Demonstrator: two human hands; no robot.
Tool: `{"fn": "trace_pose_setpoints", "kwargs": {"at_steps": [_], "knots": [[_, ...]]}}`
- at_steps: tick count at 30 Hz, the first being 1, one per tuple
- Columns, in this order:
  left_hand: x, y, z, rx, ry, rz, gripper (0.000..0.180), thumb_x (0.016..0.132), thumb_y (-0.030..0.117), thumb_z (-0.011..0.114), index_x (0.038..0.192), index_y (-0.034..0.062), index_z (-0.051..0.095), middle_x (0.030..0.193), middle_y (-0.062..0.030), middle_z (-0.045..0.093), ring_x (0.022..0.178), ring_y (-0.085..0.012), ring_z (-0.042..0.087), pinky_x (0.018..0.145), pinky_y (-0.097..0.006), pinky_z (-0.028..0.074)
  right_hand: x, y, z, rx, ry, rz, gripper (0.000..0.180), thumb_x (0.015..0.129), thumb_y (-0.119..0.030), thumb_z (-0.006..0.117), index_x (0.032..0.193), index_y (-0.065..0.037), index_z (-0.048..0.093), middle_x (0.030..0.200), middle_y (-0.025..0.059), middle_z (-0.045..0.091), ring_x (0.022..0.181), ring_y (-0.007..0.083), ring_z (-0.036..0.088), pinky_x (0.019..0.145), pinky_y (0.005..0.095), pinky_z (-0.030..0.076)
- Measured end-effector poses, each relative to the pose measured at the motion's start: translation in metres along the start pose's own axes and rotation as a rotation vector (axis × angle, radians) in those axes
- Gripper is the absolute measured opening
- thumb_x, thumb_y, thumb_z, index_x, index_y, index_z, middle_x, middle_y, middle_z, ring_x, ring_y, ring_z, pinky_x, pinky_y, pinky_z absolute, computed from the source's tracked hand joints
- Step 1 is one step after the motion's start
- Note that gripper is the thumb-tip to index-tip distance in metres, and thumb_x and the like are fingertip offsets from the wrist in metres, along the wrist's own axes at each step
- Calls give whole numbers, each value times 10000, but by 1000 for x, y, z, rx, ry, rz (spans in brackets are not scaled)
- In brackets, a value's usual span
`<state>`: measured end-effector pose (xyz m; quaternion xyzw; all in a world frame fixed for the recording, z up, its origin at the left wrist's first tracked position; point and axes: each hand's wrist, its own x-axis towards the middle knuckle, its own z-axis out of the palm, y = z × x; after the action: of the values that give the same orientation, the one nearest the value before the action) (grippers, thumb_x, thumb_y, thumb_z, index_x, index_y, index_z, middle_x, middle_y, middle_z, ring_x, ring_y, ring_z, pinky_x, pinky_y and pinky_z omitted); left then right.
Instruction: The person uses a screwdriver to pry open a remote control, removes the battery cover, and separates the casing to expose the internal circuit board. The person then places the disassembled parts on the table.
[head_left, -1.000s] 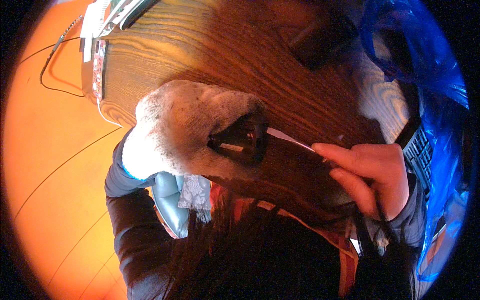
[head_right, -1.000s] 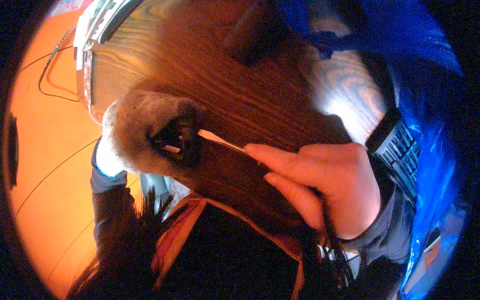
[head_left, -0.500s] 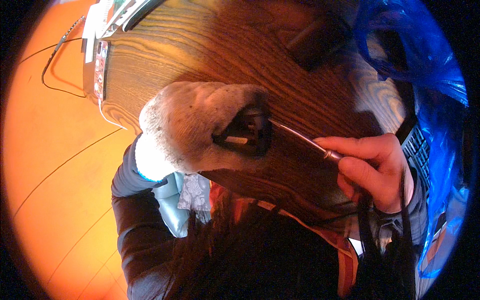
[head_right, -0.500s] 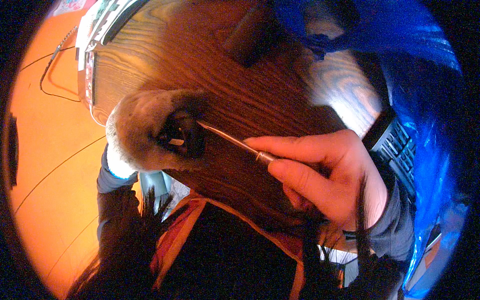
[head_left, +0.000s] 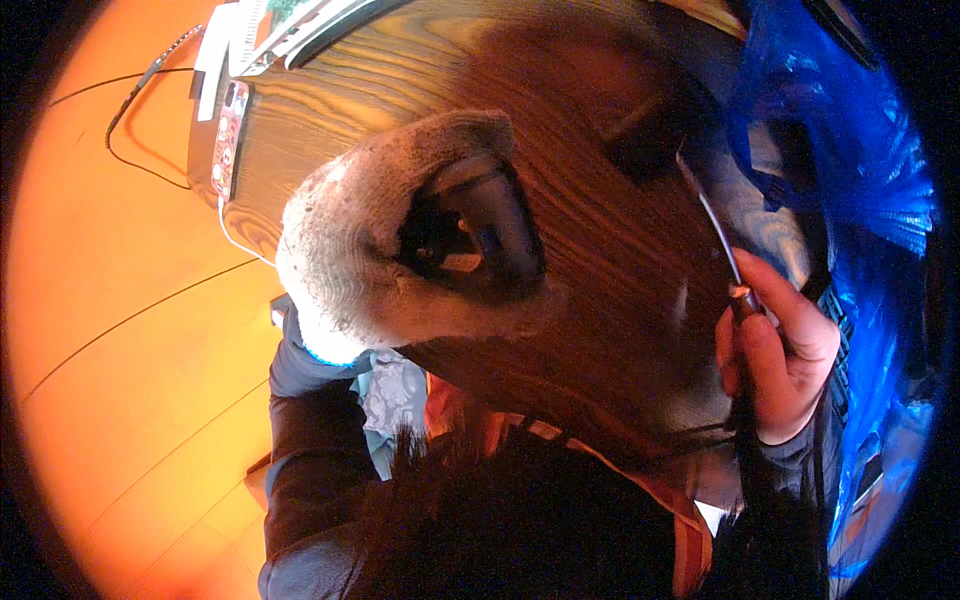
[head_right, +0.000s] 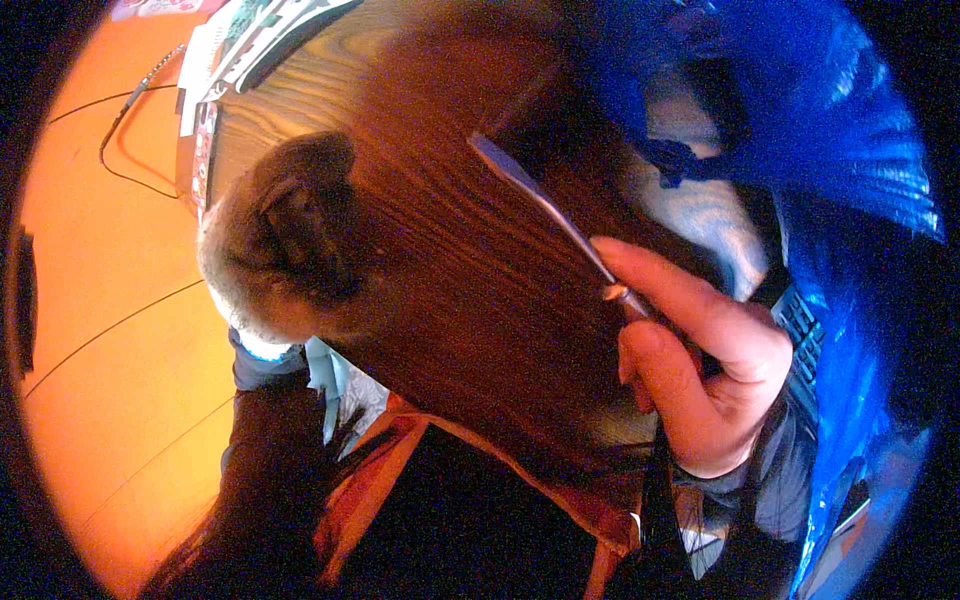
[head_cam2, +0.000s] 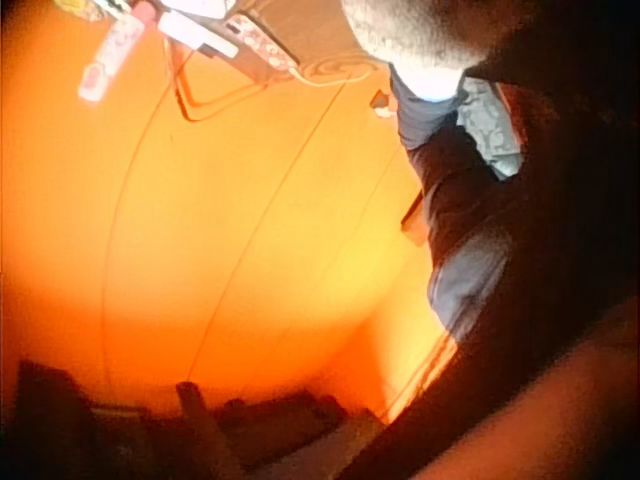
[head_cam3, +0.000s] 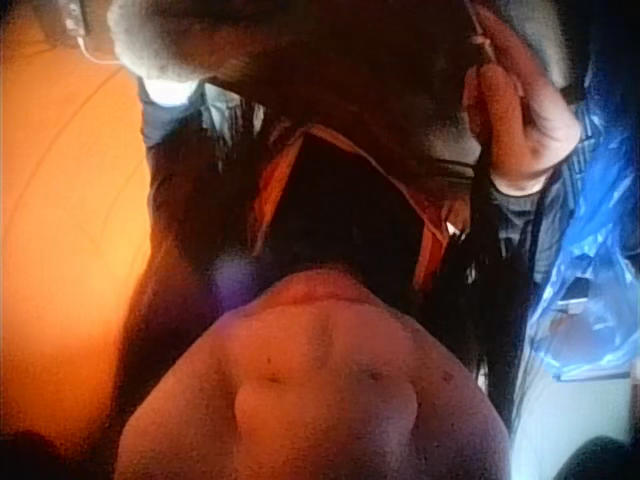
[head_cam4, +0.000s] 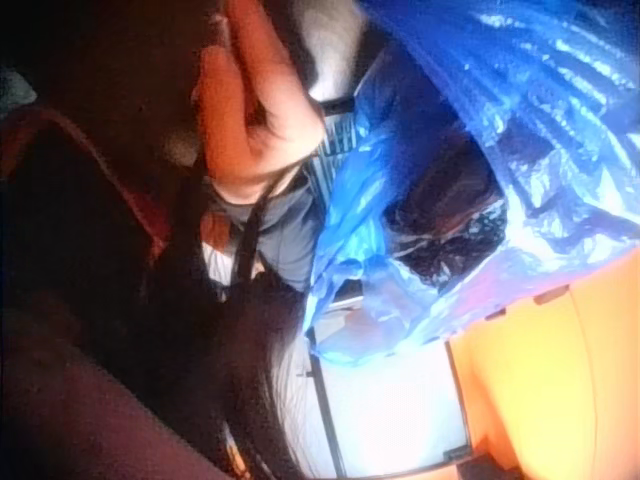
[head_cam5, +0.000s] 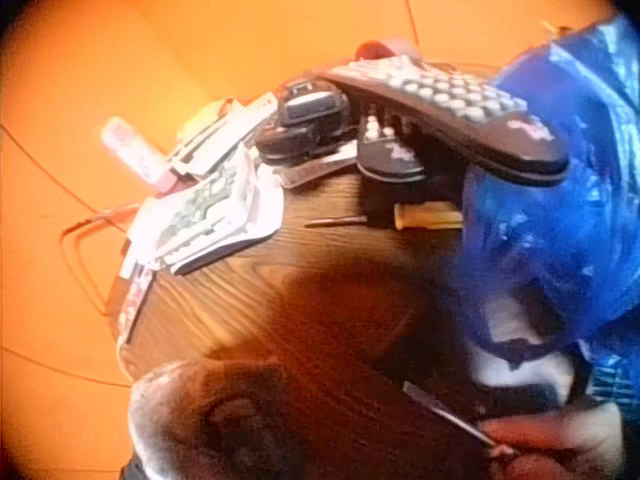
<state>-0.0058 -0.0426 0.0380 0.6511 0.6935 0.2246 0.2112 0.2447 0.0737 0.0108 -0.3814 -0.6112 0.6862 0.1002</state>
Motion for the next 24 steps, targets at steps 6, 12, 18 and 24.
{"fn": "trace_pose_setpoints", "kwargs": {"at_steps": [6, 12, 18, 24], "knots": [[3, 6, 0, 35, -36, 37, 683, 447, 178, 855, 1054, -15, 607, 726, -56, 639, 639, -151, 618, 598, -279, 503, 8, 8, -5, -230, -177, -396, 404, 730, 46, 586, 1130, -8, 620, 688, 99, 621, 544, 177, 580, 507, 261, 435], [9, 10, 5, 70, -95, 79, 680, 434, 159, 863, 1036, -32, 611, 722, -51, 641, 637, -133, 614, 600, -263, 502, 10, 11, -2, -235, -216, -414, 394, 701, 21, 633, 1093, -10, 643, 628, 109, 590, 511, 209, 557, 478, 295, 417], [9, 6, 11, -116, -61, 7, 729, 394, 161, 880, 1040, -39, 609, 672, -33, 628, 624, -123, 610, 583, -252, 493, 13, 11, -1, -308, -225, -451, 392, 706, 19, 646, 1095, -28, 648, 595, 92, 565, 500, 199, 547, 467, 290, 414], [8, 3, 9, 0, -132, 17, 678, 457, 216, 855, 1048, 4, 598, 695, -52, 634, 626, -181, 623, 567, -284, 492, 7, 10, 7, -451, -152, -465, 399, 708, 34, 639, 1097, -54, 650, 625, 81, 550, 512, 194, 542, 461, 275, 413]]}}
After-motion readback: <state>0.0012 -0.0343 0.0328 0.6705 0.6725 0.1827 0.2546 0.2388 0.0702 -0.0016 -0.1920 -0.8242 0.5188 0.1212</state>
